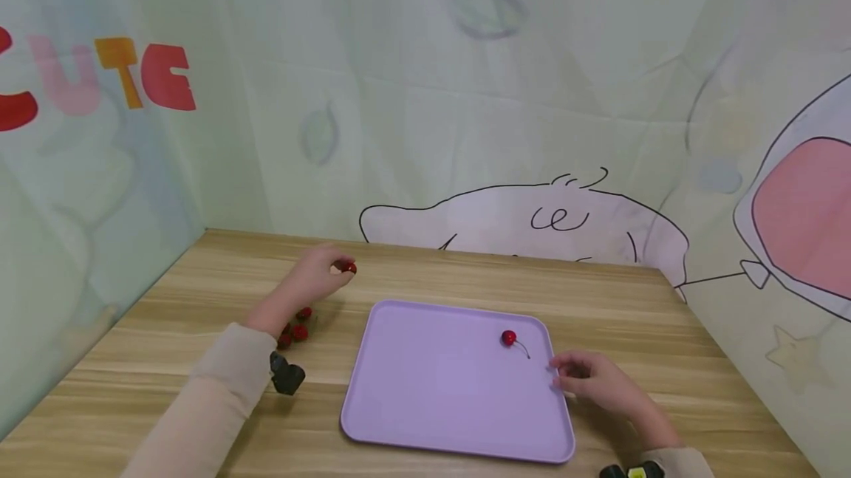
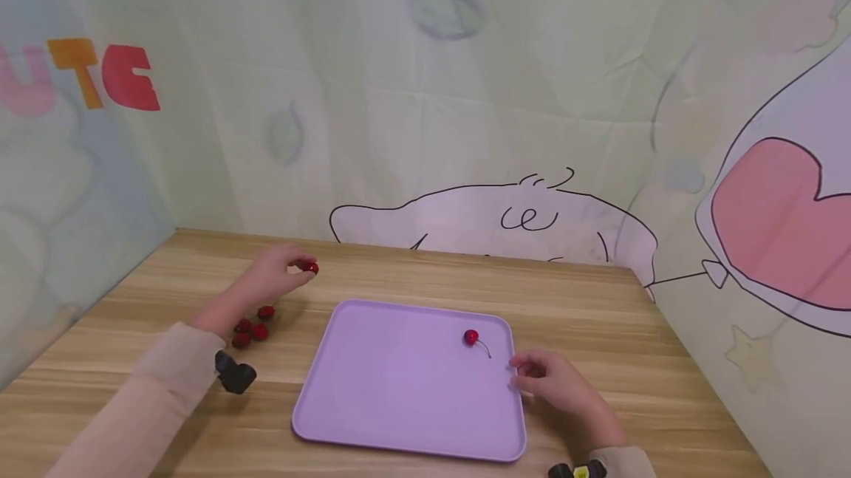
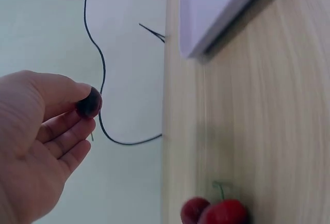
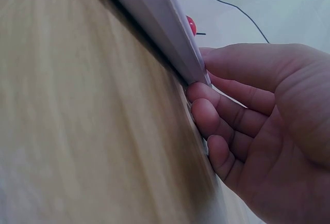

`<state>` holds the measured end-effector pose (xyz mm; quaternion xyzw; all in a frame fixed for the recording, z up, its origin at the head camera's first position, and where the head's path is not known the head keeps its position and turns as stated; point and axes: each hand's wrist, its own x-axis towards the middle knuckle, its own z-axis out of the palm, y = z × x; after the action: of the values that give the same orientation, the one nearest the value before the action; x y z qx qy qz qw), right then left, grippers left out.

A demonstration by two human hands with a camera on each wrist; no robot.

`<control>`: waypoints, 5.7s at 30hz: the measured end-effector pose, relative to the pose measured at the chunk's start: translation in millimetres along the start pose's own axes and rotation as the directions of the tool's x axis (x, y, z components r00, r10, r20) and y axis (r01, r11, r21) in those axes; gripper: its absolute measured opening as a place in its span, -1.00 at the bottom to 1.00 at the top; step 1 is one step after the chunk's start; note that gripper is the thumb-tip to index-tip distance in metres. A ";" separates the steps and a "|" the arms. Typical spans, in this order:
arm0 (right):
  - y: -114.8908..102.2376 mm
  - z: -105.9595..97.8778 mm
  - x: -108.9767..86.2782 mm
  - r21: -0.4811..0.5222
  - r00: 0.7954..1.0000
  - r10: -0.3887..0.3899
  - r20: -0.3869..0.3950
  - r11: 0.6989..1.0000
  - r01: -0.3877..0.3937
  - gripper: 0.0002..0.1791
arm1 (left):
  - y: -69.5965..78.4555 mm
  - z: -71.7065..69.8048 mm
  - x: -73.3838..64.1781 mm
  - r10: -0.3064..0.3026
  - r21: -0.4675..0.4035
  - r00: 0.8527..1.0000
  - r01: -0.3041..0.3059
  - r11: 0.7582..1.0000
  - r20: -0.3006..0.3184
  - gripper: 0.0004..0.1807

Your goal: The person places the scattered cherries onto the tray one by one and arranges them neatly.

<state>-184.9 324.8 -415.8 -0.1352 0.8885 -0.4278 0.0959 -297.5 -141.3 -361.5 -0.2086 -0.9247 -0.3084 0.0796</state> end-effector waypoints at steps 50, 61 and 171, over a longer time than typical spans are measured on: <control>-0.5 -0.6 1.3 -0.010 1.000 0.027 -0.009 1.000 -0.027 -0.64 | 137.9 96.1 25.6 0.233 -0.153 0.946 -0.202 0.967 0.224 -0.80; -1.1 -0.8 1.5 0.000 0.999 0.035 -0.005 0.999 -0.035 -0.64 | 140.9 112.3 23.5 0.250 -0.174 0.932 -0.209 0.962 0.262 -0.83; 3.5 -0.3 0.1 0.024 0.999 0.035 0.000 0.999 -0.035 -0.65 | 54.7 13.7 5.0 0.100 -0.092 0.991 -0.092 0.992 0.086 -0.67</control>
<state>-185.6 327.1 -418.3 -0.1182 0.8856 -0.4368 0.1047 -278.5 -91.8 -341.6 -0.2697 -0.9018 -0.3348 0.0432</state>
